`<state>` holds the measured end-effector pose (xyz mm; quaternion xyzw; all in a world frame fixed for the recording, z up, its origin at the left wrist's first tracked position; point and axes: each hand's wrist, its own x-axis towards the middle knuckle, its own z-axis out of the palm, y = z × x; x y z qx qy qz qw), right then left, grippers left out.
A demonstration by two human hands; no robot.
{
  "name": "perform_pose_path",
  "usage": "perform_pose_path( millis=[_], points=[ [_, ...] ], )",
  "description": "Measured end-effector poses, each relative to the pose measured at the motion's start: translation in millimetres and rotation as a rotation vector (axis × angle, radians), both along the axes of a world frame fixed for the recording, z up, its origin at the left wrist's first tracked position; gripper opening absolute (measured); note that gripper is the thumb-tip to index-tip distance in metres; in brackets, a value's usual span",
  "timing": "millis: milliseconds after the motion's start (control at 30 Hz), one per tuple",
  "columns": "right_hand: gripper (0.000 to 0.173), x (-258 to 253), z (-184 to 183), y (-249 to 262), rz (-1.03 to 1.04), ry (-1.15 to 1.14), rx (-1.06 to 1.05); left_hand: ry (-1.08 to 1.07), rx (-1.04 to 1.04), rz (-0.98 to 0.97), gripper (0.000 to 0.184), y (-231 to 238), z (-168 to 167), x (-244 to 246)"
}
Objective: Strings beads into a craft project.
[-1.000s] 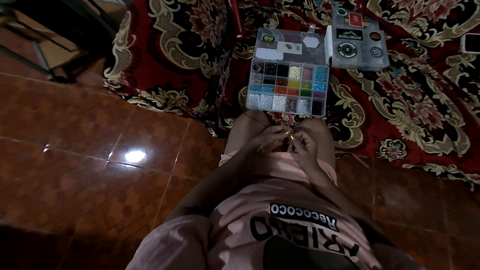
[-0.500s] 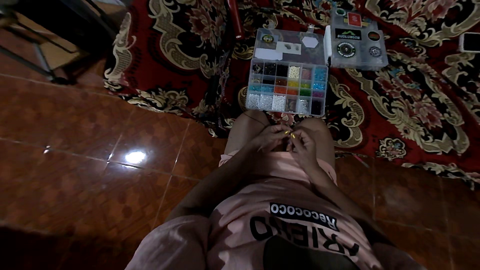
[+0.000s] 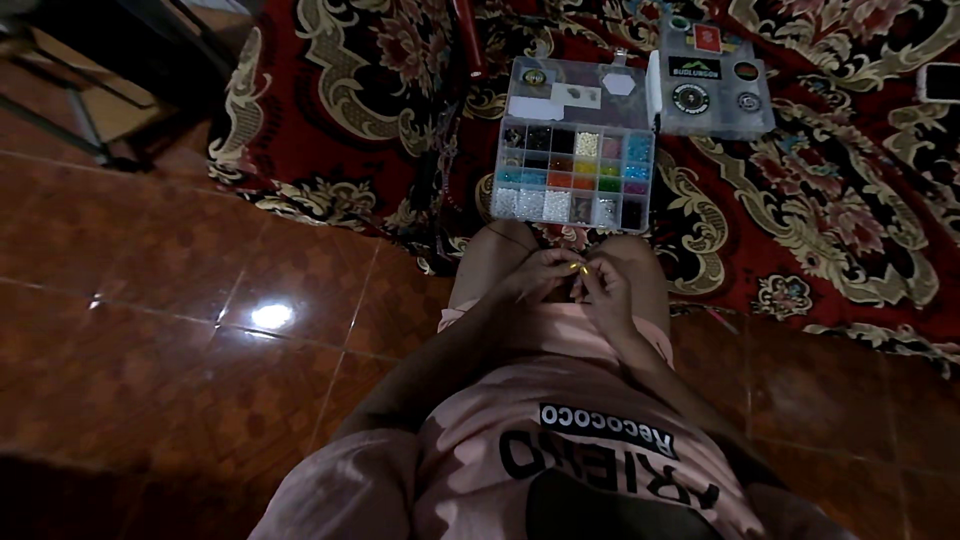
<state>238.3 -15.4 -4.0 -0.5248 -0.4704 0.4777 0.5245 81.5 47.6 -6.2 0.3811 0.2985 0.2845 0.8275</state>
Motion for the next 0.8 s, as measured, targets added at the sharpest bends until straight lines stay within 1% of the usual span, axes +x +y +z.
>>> perform_pose_path(
  millis=[100, 300, 367, 433, 500, 667, 800],
  points=[
    [0.011, -0.1, -0.1, 0.4, -0.001, 0.008, -0.008, 0.061, 0.013, 0.064, 0.017, -1.9, 0.3, 2.1],
    [0.012, 0.6, 3.6, 0.8, 0.016, 0.008, -0.021, 0.091, 0.053, 0.127, 0.014, -3.6, 1.3, 5.1],
    [0.016, 0.9, 3.5, -0.2, 0.021, 0.011, -0.039, 0.099, 0.061, 0.136, 0.015, -4.1, 0.6, 5.3],
    [0.026, 1.6, 2.5, -0.8, 0.043, 0.015, -0.052, 0.121, 0.077, 0.147, 0.016, -4.3, 0.1, 4.9],
    [0.029, 3.3, 0.2, -1.0, 0.070, 0.023, -0.034, 0.142, 0.088, 0.139, 0.017, -4.2, 0.2, 4.6],
    [0.022, 2.4, 1.8, -0.8, 0.071, 0.035, -0.042, 0.168, 0.082, 0.144, 0.015, -4.8, 6.8, 5.2],
    [0.020, 1.2, 8.1, -0.5, 0.047, -0.009, -0.087, 0.229, 0.227, 0.119, 0.017, -5.6, 1.8, 3.0]
  ],
)
